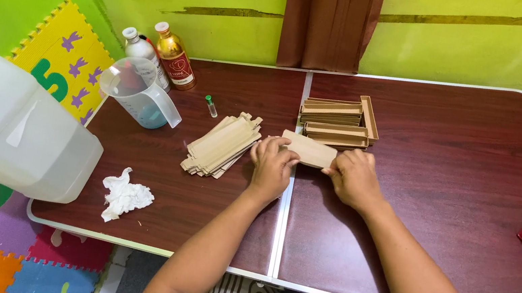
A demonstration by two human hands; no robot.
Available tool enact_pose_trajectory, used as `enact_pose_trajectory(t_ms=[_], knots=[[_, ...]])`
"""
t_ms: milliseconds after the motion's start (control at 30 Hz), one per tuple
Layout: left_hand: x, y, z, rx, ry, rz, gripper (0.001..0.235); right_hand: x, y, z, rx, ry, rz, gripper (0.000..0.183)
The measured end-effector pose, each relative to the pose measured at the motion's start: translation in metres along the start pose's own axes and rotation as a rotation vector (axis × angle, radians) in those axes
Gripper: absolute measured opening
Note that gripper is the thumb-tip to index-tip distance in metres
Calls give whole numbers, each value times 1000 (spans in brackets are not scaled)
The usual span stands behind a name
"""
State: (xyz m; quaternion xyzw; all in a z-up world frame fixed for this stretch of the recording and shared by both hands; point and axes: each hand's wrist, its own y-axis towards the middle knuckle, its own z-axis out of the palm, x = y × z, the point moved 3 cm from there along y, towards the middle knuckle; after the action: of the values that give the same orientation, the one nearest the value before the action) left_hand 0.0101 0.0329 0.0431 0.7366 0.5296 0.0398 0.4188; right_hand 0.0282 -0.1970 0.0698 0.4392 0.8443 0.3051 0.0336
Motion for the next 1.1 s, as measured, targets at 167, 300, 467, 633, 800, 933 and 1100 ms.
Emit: enact_pose_trajectory(t_ms=[167,300,467,633,800,933,1100], knots=[[28,-1,8,88,42,-86,11,-14,-2,3,17,-2,35,18],[34,0,11,104,4,-75,8,-10,-3,2,15,60,9,19],[20,0,4,41,-81,25,8,-8,-4,-13,-69,263,7,29],[-11,3,-11,-3,-205,178,9,-30,-7,-9,-40,419,205,23],[-22,4,-18,-34,-212,280,9,-24,-8,-23,187,1060,526,48],[-25,4,-23,-52,-222,292,8,-23,-6,-32,211,1107,564,50],[-26,4,-21,-39,-281,292,11,-21,-9,-25,234,1133,572,36]])
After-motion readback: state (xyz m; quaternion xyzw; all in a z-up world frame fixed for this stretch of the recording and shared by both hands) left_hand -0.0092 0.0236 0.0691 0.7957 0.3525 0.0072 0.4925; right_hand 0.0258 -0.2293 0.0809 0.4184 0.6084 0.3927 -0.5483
